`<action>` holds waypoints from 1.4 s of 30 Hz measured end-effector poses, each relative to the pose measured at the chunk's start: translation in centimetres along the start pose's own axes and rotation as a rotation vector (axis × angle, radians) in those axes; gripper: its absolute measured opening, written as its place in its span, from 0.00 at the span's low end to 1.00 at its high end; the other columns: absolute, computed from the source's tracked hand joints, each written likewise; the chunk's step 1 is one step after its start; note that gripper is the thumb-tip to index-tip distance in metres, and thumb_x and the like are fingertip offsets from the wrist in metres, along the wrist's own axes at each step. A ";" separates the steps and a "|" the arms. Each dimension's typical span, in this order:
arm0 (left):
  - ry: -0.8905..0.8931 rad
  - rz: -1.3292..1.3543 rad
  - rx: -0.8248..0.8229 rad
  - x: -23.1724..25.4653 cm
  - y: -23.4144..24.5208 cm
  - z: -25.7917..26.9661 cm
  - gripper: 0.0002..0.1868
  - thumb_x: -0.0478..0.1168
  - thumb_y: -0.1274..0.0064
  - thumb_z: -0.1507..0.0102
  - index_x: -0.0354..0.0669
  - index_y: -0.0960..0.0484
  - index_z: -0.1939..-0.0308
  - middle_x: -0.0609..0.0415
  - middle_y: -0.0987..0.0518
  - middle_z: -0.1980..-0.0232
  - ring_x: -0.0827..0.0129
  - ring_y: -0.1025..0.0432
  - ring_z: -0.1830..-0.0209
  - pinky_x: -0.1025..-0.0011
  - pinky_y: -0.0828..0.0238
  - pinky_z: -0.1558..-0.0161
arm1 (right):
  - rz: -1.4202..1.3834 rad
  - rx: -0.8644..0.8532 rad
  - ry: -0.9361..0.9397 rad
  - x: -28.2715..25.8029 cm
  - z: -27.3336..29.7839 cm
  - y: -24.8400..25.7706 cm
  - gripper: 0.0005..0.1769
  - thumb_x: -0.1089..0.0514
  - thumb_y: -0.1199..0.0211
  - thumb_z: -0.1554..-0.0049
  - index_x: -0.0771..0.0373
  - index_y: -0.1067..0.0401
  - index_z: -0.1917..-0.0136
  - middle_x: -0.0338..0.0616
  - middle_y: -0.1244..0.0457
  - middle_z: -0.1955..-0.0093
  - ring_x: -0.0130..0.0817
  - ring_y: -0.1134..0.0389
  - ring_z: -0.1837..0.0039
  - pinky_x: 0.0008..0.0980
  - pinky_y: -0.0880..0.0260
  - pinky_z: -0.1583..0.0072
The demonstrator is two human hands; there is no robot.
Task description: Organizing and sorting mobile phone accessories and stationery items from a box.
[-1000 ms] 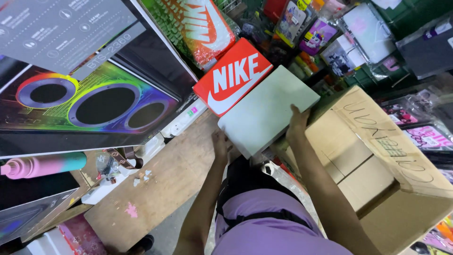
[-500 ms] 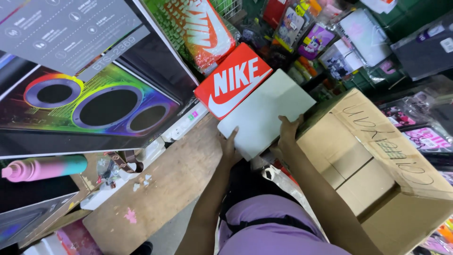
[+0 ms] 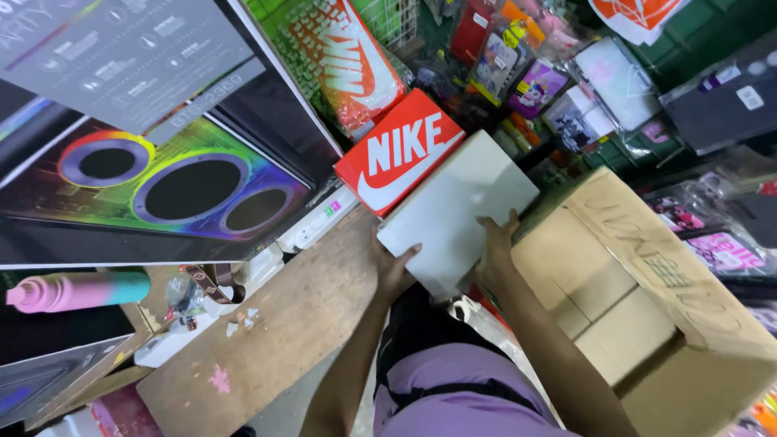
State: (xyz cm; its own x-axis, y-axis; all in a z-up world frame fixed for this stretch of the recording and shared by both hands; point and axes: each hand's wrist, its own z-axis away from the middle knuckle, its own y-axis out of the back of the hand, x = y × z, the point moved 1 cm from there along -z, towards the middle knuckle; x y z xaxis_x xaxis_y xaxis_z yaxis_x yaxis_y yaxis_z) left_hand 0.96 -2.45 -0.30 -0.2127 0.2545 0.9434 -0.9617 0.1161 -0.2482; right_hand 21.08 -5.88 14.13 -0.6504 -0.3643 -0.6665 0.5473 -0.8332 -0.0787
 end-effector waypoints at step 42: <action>0.035 0.663 0.703 14.4 -10.0 -34.3 0.50 0.53 0.31 0.50 0.54 0.53 0.39 0.43 0.28 0.37 0.53 0.24 0.47 0.58 0.20 0.53 | 0.062 -0.347 0.264 -2.2 2.0 5.9 0.16 0.63 0.52 0.37 0.68 0.30 0.38 0.54 0.31 0.40 0.38 0.29 0.39 0.36 0.32 0.39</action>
State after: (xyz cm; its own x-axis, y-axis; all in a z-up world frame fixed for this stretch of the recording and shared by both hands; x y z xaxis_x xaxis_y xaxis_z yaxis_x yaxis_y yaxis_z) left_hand 13.39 32.97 8.24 -0.7554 0.0912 0.6489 -0.5339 -0.6597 -0.5288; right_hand 24.68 -10.88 16.62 -0.4787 -0.2532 -0.8407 0.7549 -0.6077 -0.2468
